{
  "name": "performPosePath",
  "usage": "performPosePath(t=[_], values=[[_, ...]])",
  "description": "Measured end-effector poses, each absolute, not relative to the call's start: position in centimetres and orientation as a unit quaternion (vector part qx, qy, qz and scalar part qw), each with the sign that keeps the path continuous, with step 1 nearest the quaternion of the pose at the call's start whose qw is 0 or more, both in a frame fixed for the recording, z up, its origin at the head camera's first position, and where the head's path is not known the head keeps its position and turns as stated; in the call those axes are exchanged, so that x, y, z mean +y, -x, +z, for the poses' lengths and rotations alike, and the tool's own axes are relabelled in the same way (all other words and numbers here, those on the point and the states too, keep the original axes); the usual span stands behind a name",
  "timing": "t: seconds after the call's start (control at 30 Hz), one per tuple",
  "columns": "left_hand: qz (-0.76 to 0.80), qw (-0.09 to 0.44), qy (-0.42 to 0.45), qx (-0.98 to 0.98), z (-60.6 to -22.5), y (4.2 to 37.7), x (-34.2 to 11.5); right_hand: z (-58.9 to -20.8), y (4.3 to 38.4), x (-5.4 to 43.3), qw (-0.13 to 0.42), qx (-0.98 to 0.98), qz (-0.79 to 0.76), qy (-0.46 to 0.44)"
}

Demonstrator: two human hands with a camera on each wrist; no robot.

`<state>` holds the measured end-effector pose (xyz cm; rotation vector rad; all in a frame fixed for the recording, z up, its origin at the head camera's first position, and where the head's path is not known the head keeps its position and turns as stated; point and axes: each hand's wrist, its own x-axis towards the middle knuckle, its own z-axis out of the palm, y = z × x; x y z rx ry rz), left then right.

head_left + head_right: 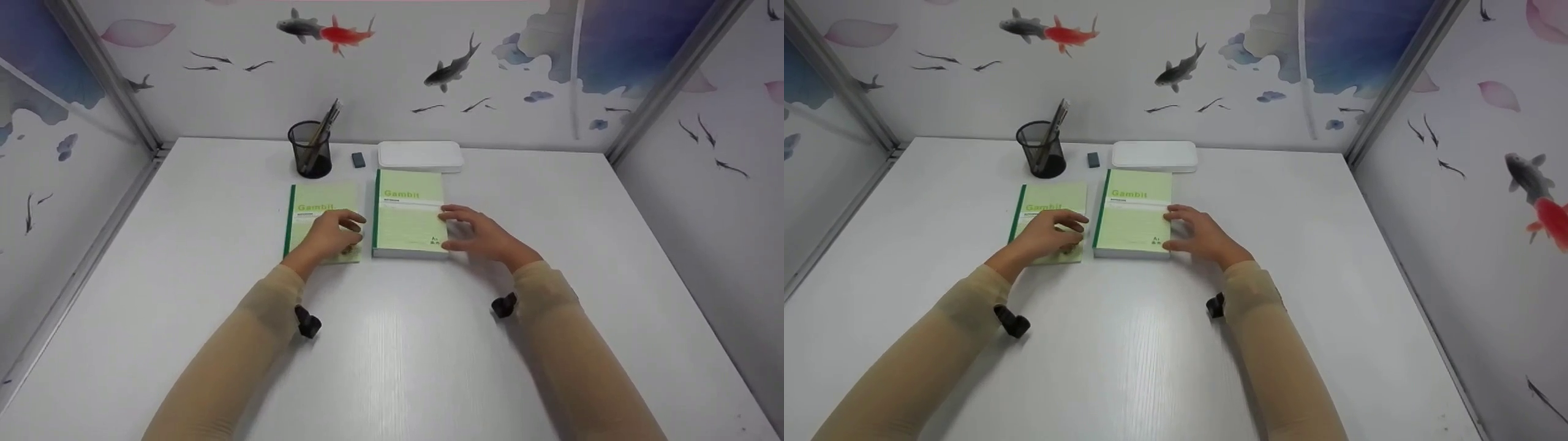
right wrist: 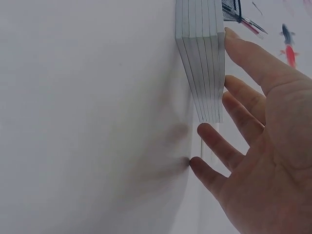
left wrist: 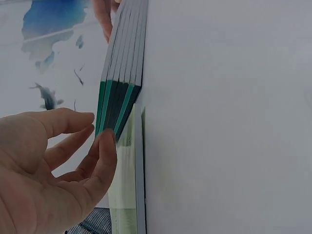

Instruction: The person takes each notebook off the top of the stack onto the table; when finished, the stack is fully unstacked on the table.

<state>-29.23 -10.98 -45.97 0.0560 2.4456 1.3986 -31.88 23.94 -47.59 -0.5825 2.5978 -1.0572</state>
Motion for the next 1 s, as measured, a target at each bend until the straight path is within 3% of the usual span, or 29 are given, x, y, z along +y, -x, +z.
performPosePath(t=[0.4, 0.73, 1.0], values=[[0.554, 0.184, 0.017, 0.811, -46.4, 30.1, -8.7, -47.4, 31.7, 24.1, 0.135, 0.909, -0.345, 0.189], [0.547, 0.155, 0.042, 0.821, -46.3, 29.8, -8.7, -48.0, 32.0, 23.7, 0.114, 0.897, -0.370, 0.214], [0.552, 0.180, 0.065, 0.811, -46.4, 30.2, -8.7, -48.0, 31.8, 24.2, 0.100, 0.905, -0.360, 0.205]])
